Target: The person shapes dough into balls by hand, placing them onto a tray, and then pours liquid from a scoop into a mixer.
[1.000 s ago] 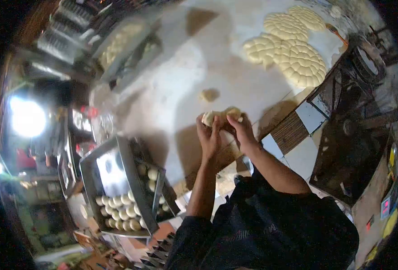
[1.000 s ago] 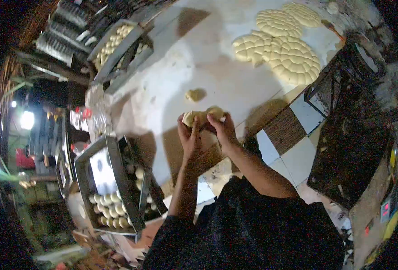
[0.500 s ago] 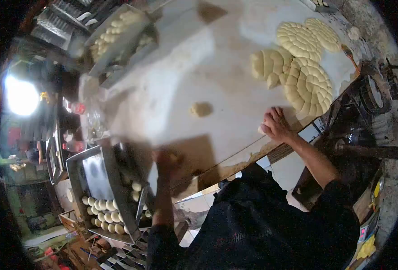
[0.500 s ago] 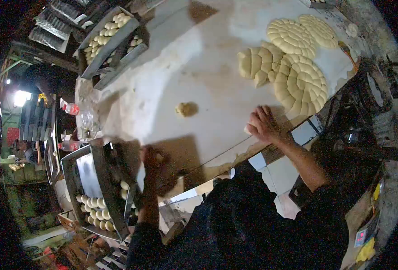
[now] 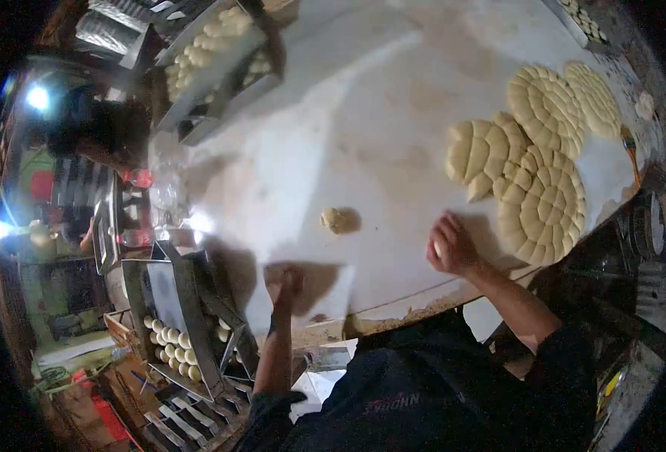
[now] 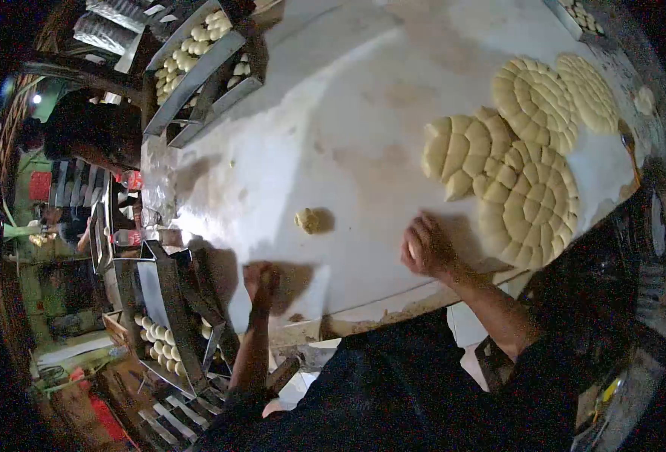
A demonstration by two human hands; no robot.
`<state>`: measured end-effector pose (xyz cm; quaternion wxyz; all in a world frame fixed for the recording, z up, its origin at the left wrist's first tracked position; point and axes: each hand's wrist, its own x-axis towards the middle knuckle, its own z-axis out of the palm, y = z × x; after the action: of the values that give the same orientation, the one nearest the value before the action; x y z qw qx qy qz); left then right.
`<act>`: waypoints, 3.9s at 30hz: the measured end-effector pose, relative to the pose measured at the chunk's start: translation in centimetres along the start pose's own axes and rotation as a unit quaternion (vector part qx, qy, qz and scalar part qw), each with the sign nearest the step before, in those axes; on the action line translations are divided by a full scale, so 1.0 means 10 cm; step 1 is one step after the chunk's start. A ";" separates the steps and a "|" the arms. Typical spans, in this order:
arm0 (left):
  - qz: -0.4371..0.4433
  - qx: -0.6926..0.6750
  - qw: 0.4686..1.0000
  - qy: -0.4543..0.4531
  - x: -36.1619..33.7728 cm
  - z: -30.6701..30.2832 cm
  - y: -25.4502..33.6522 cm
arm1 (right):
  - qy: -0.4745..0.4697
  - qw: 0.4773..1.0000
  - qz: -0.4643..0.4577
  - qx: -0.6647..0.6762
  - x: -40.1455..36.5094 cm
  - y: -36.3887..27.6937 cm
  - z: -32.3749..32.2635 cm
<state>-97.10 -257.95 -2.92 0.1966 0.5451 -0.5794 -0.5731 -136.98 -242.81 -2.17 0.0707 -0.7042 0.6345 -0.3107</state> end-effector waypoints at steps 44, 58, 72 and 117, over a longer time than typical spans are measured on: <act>0.228 0.422 0.842 0.248 -1.45 -3.50 0.55 | -0.238 0.919 -0.304 0.076 2.66 -4.89 1.81; 0.284 0.436 0.718 -0.463 -0.65 0.54 2.29 | 0.153 0.956 0.248 0.029 0.14 -0.92 0.40; 0.311 0.415 0.779 -0.353 2.14 4.09 2.89 | 0.245 0.920 0.298 0.066 -0.43 -0.33 -0.09; 0.254 0.491 0.831 0.063 0.13 -0.66 -0.42 | 0.007 0.992 0.102 -0.073 -0.49 -0.33 -0.10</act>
<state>-90.22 -260.94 -5.32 0.0778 0.4382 -0.8890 -0.1075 -134.74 -237.27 -1.47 0.0459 -0.6367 0.7245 -0.2601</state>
